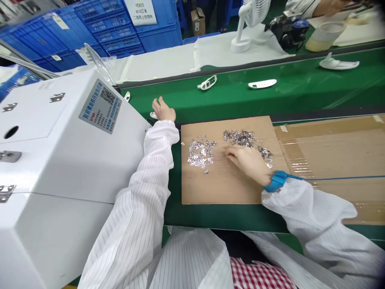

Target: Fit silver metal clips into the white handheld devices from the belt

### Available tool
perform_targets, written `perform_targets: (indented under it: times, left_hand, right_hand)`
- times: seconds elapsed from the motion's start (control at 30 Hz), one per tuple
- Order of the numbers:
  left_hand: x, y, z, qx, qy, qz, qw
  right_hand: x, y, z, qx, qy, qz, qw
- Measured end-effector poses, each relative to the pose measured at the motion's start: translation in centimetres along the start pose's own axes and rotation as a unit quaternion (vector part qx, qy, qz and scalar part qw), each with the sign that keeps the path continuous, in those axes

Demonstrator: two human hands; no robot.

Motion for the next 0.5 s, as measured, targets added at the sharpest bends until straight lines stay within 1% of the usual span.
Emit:
perform_targets:
  times: [0.03, 0.1, 0.17, 0.27, 0.33, 0.43, 0.5]
  left_hand:
    - [-0.5, 0.4, -0.4, 0.003, 0.007, 0.031, 0.999]
    - [-1.0, 1.0, -1.2, -0.018, 0.045, 0.066, 0.997]
    - [-0.9, 1.3, -1.7, -0.032, 0.078, 0.076, 0.994]
    - [-0.6, 1.1, -1.6, -0.027, 0.103, 0.092, 0.99]
    - [-0.5, 0.8, -1.0, -0.022, 0.109, 0.108, 0.988]
    - [-0.4, 0.2, 0.0, -0.022, 0.099, 0.132, 0.986]
    - [0.1, -0.2, 0.0, -0.048, 0.107, 0.097, 0.988]
  right_hand:
    - [0.0, -0.1, 0.0, -0.004, -0.007, 0.002, 1.0]
    - [0.0, -0.2, -0.3, -0.008, -0.023, 0.012, 1.0]
    - [-0.1, -0.3, -0.8, 0.002, -0.042, 0.03, 0.999]
    - [-0.4, -0.4, -1.8, 0.021, -0.068, 0.078, 0.994]
    - [-0.9, -0.4, -2.5, 0.029, -0.084, 0.126, 0.988]
    - [-1.8, -0.4, -3.0, 0.037, -0.111, 0.216, 0.969]
    - [-2.7, -0.3, -3.0, 0.038, -0.134, 0.28, 0.95]
Point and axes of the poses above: each hand's wrist, its own z-axis towards the middle knuckle, its own x-axis out of the palm, y = z × x, the point moved 1 cm from there along z, towards the middle knuckle, and after that the axes turned 4 degrees about y, right-handed, at the moved point
